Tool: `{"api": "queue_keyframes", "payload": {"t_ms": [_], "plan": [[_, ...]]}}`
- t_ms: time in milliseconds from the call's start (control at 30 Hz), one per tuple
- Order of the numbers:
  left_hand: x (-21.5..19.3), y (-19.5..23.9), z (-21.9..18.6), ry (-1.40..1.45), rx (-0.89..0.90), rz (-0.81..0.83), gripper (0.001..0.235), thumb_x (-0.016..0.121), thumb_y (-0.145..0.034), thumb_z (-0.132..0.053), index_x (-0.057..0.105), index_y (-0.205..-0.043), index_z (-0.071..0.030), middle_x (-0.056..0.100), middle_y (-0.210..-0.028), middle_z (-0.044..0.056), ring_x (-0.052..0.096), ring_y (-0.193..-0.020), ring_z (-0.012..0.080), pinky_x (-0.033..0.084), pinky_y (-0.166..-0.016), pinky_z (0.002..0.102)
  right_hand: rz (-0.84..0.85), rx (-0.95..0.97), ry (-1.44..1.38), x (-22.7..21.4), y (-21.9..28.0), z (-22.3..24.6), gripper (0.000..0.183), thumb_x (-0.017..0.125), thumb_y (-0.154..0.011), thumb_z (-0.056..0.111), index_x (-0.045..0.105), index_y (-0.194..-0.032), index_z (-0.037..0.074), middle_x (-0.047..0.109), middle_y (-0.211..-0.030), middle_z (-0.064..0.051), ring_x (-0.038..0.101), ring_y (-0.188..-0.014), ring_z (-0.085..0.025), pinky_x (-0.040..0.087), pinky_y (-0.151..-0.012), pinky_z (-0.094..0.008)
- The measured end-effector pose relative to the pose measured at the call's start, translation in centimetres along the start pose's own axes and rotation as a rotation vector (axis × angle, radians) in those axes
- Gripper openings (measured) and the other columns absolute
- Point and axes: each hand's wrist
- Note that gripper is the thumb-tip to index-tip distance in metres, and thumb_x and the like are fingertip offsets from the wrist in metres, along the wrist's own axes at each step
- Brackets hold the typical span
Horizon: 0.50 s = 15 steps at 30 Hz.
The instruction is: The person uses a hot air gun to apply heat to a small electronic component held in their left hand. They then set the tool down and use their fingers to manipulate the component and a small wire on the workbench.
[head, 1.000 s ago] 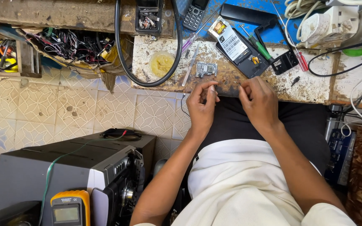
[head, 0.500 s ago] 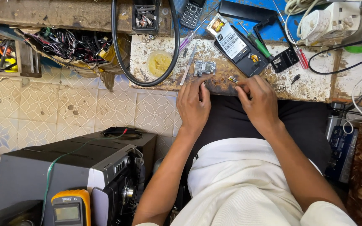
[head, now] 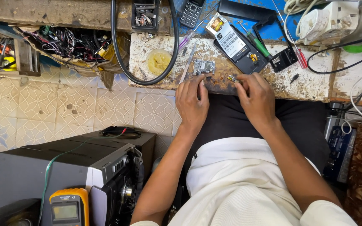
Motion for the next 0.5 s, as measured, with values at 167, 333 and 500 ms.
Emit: {"api": "queue_keyframes", "payload": {"t_ms": [167,333,500], "plan": [[-0.8,-0.8,-1.8,0.150,-0.002,0.019,0.016,0.062,-0.099,-0.001,0.071,-0.112,-0.006,0.064,-0.079,0.006,0.061,-0.073,0.0234,0.052,-0.074,0.035,-0.016,-0.025,0.033,0.4,-0.1,0.0,0.011,0.073,-0.101,-0.003,0.072,-0.112,-0.001,0.054,-0.080,-0.008,0.062,-0.072,-0.033,0.049,-0.058,-0.039],[-0.5,-0.1,-2.0,0.270,0.014,0.083,0.014,0.064,-0.101,-0.007,0.071,-0.113,-0.007,0.061,-0.077,0.003,0.061,-0.071,0.0205,0.052,-0.069,0.033,-0.025,-0.018,-0.059,0.6,0.1,-1.1,0.013,0.073,-0.100,-0.006,0.071,-0.110,0.001,0.055,-0.082,-0.008,0.064,-0.075,-0.033,0.049,-0.059,-0.039],[0.2,0.8,-2.1,0.383,-0.029,0.139,0.014,0.068,-0.101,-0.011,0.072,-0.113,-0.009,0.061,-0.074,0.002,0.062,-0.067,0.0177,0.054,-0.062,0.031,-0.088,-0.081,-0.134,1.0,0.6,-1.1,0.015,0.073,-0.099,-0.011,0.070,-0.108,0.001,0.055,-0.083,-0.004,0.063,-0.074,-0.026,0.049,-0.058,-0.033]]}}
Point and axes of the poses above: each hand's wrist, its own y-axis away from the middle knuckle, its own x-axis out of the palm, z = x × y
